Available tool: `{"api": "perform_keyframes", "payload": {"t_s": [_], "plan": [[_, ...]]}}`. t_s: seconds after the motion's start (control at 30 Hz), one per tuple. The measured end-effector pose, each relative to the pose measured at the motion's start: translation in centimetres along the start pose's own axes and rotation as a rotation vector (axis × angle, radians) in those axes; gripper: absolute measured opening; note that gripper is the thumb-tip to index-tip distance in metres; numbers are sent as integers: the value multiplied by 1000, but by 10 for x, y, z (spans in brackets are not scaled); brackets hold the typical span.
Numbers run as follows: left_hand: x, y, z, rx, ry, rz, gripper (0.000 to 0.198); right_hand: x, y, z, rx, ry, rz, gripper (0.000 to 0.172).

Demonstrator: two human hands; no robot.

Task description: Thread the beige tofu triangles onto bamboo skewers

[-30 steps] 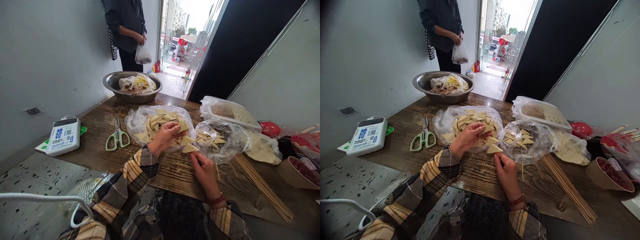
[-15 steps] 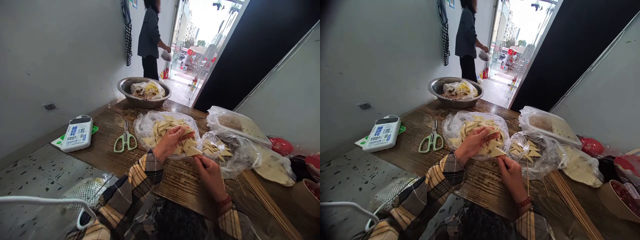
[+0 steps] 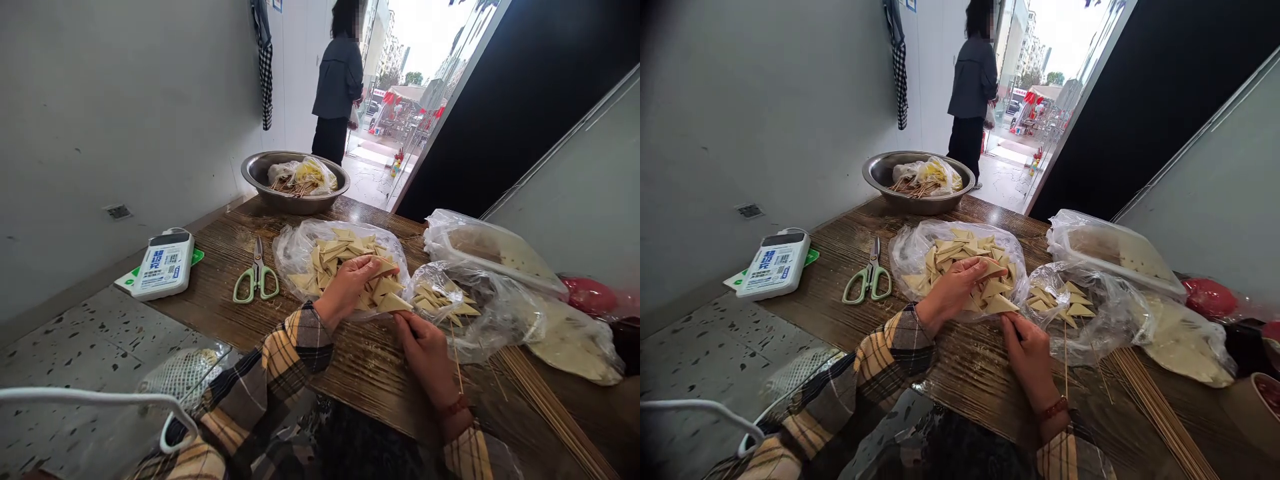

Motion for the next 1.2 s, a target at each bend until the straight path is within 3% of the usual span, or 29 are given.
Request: {"api": "perform_keyframes", "payload": {"t_s": [0.37, 0.7, 0.87, 1.2], "plan": [[2, 1, -6, 70, 56, 2, 31, 0, -4, 3, 41, -25, 22, 32], [5, 4, -2, -92, 64, 51, 39, 2, -6, -2, 178, -89, -5, 34], [4, 1, -8, -60, 129, -9, 33, 3, -9, -1, 231, -81, -41, 33], [7, 8, 2, 25, 75, 42, 25, 5, -10, -1, 239, -39, -50, 28]]}}
Point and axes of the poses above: each hand's wrist, its own x-axis towards the middle knuckle, its own y-axis out of the back of the hand, z = x × y, the point moved 6 cm from there along x, towards the middle knuckle, and after that the axes turned 7 degrees about -z, right-handed, at the moved point
